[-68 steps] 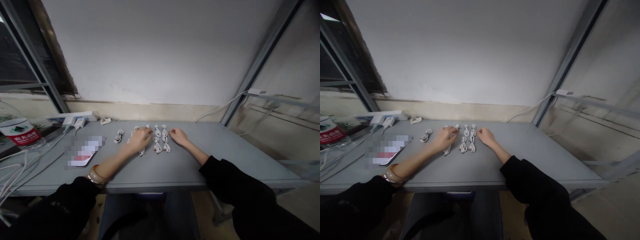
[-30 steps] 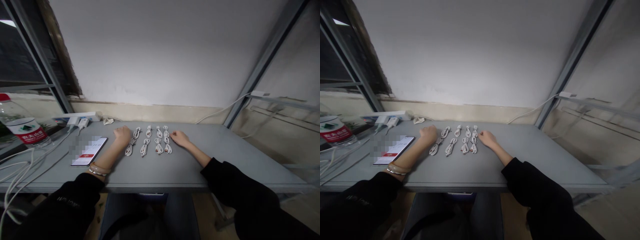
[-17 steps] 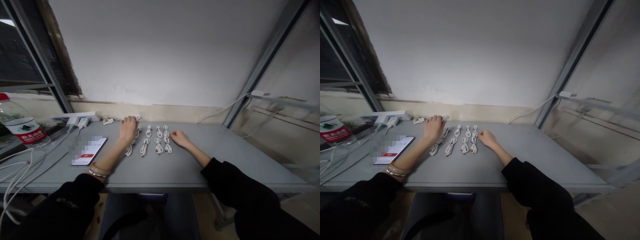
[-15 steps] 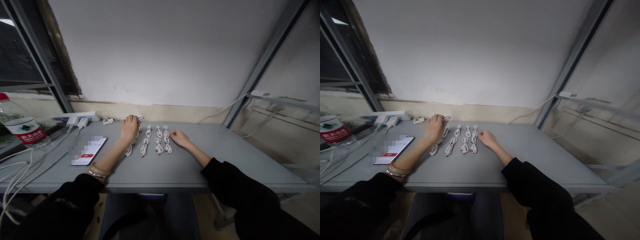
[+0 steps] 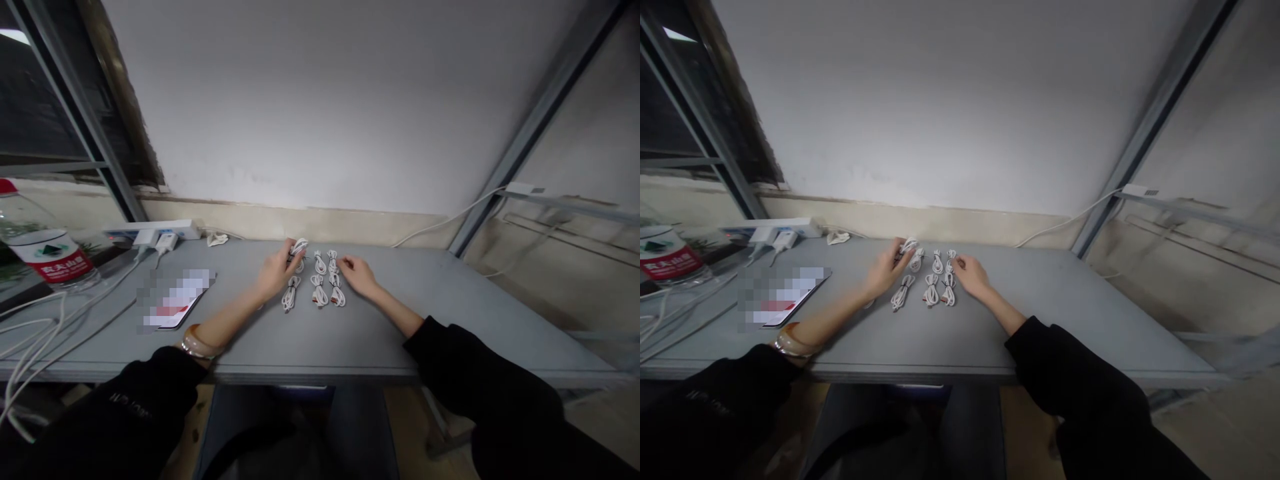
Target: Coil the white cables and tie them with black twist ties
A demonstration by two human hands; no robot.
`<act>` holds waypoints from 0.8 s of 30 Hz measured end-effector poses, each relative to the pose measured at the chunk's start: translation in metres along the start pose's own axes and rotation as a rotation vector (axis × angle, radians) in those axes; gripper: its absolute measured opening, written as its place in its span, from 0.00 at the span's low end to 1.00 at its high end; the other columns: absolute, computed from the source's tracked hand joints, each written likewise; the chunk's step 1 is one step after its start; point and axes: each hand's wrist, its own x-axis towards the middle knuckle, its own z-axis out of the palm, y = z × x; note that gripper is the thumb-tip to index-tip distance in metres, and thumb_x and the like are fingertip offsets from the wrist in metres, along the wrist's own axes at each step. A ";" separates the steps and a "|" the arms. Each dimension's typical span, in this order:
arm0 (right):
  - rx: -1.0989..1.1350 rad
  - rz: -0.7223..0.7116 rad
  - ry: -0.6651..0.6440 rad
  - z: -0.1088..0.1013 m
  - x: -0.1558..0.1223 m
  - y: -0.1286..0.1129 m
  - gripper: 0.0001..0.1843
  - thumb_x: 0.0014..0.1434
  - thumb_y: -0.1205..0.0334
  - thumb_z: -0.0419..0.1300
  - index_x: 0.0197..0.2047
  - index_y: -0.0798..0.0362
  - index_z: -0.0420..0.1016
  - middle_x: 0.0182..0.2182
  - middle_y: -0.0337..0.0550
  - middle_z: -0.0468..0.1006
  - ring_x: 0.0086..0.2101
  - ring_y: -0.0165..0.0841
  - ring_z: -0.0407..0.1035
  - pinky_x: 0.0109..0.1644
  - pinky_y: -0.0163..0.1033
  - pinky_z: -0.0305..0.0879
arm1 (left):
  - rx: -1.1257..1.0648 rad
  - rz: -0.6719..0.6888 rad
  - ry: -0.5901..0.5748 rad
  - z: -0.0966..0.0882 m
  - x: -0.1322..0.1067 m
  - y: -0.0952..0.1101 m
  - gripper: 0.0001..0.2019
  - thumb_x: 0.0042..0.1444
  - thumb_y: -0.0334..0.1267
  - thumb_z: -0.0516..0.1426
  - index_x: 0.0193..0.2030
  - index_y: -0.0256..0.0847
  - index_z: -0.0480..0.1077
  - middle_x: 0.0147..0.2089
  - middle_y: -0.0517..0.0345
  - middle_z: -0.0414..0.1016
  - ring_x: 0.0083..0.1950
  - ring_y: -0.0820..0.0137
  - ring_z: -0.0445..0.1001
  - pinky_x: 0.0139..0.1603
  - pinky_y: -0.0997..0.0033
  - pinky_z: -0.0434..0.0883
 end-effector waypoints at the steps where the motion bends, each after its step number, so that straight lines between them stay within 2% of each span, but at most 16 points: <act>1: 0.016 -0.045 0.005 0.001 -0.001 -0.002 0.18 0.65 0.53 0.50 0.37 0.54 0.77 0.32 0.42 0.78 0.35 0.34 0.69 0.38 0.35 0.59 | 0.010 0.014 -0.018 0.000 0.000 -0.001 0.14 0.66 0.48 0.48 0.50 0.43 0.65 0.33 0.59 0.74 0.33 0.69 0.72 0.34 0.73 0.63; 3: 0.044 -0.137 0.028 0.002 -0.004 -0.005 0.17 0.65 0.53 0.51 0.38 0.53 0.77 0.34 0.43 0.79 0.39 0.35 0.69 0.43 0.37 0.61 | 0.044 0.051 -0.067 0.001 0.000 -0.002 0.14 0.65 0.49 0.49 0.49 0.43 0.66 0.33 0.59 0.75 0.33 0.69 0.73 0.34 0.73 0.62; 6: 0.125 -0.269 0.063 0.003 -0.009 -0.011 0.15 0.65 0.53 0.54 0.44 0.52 0.77 0.40 0.44 0.79 0.45 0.36 0.68 0.49 0.40 0.62 | 0.112 0.127 -0.138 0.002 0.000 -0.002 0.14 0.64 0.48 0.51 0.48 0.42 0.69 0.33 0.58 0.76 0.33 0.68 0.74 0.34 0.73 0.63; 9: 0.194 -0.406 0.078 0.006 -0.013 -0.014 0.15 0.63 0.52 0.58 0.48 0.49 0.76 0.39 0.43 0.78 0.45 0.37 0.69 0.52 0.44 0.64 | 0.151 0.196 -0.177 0.003 -0.001 -0.002 0.14 0.64 0.47 0.52 0.48 0.42 0.70 0.35 0.55 0.77 0.35 0.67 0.75 0.35 0.72 0.64; 13: 0.225 -0.534 0.073 0.013 -0.014 -0.013 0.13 0.61 0.53 0.61 0.48 0.48 0.77 0.37 0.44 0.78 0.42 0.37 0.70 0.51 0.47 0.66 | 0.163 0.268 -0.227 0.004 -0.002 -0.002 0.14 0.64 0.45 0.52 0.49 0.42 0.71 0.39 0.52 0.79 0.38 0.65 0.76 0.37 0.70 0.65; 17: 0.233 -0.573 0.057 0.016 -0.013 -0.012 0.12 0.63 0.57 0.59 0.49 0.46 0.76 0.40 0.44 0.78 0.44 0.37 0.70 0.51 0.48 0.67 | 0.103 0.275 -0.235 0.006 -0.003 -0.002 0.14 0.63 0.44 0.53 0.51 0.44 0.71 0.42 0.52 0.79 0.39 0.66 0.76 0.39 0.71 0.66; 22: 0.222 -0.547 0.043 0.013 -0.015 -0.015 0.10 0.64 0.59 0.57 0.45 0.48 0.77 0.39 0.44 0.78 0.42 0.37 0.70 0.50 0.46 0.66 | 0.007 0.246 -0.228 0.009 -0.004 -0.002 0.13 0.61 0.45 0.54 0.48 0.42 0.71 0.32 0.58 0.76 0.33 0.70 0.73 0.36 0.73 0.65; 24: 0.229 -0.518 0.061 0.012 -0.015 -0.016 0.10 0.64 0.58 0.56 0.44 0.50 0.77 0.38 0.44 0.77 0.41 0.36 0.70 0.48 0.44 0.66 | -0.059 0.226 -0.221 0.011 -0.003 -0.002 0.13 0.59 0.45 0.56 0.47 0.41 0.71 0.32 0.59 0.75 0.32 0.71 0.72 0.35 0.73 0.65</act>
